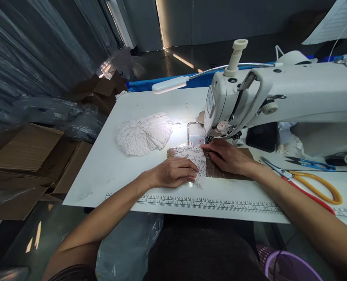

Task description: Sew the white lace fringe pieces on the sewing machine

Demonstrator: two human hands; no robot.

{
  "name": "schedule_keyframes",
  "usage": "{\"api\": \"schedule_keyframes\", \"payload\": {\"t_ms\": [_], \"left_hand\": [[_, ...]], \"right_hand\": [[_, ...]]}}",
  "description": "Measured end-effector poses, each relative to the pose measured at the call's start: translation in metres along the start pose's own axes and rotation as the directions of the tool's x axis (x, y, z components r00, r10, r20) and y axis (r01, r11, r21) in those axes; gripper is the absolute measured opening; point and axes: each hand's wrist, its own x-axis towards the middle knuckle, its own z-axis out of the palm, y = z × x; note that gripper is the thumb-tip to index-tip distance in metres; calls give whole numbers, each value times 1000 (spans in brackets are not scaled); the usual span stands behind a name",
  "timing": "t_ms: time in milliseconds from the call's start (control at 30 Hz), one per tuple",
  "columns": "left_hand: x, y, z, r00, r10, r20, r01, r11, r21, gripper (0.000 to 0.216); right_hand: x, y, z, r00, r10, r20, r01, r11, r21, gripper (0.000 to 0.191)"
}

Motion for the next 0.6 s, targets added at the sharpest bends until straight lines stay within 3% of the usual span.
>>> {"api": "schedule_keyframes", "payload": {"t_ms": [133, 267, 433, 600], "left_hand": [[2, 2, -2, 999, 46, 8, -46, 996, 71, 10], [3, 7, 0, 994, 101, 39, -105, 986, 127, 12], [2, 9, 4, 992, 77, 102, -93, 982, 164, 12], [2, 5, 4, 996, 91, 23, -93, 988, 121, 7]], "right_hand": [[-10, 2, 0, 998, -36, -56, 44, 986, 159, 39], [-11, -1, 5, 992, -118, -50, 120, 992, 45, 38], [-10, -9, 10, 997, -73, -37, 69, 993, -94, 39], [-15, -9, 3, 993, -78, -92, 85, 993, 81, 40]]}}
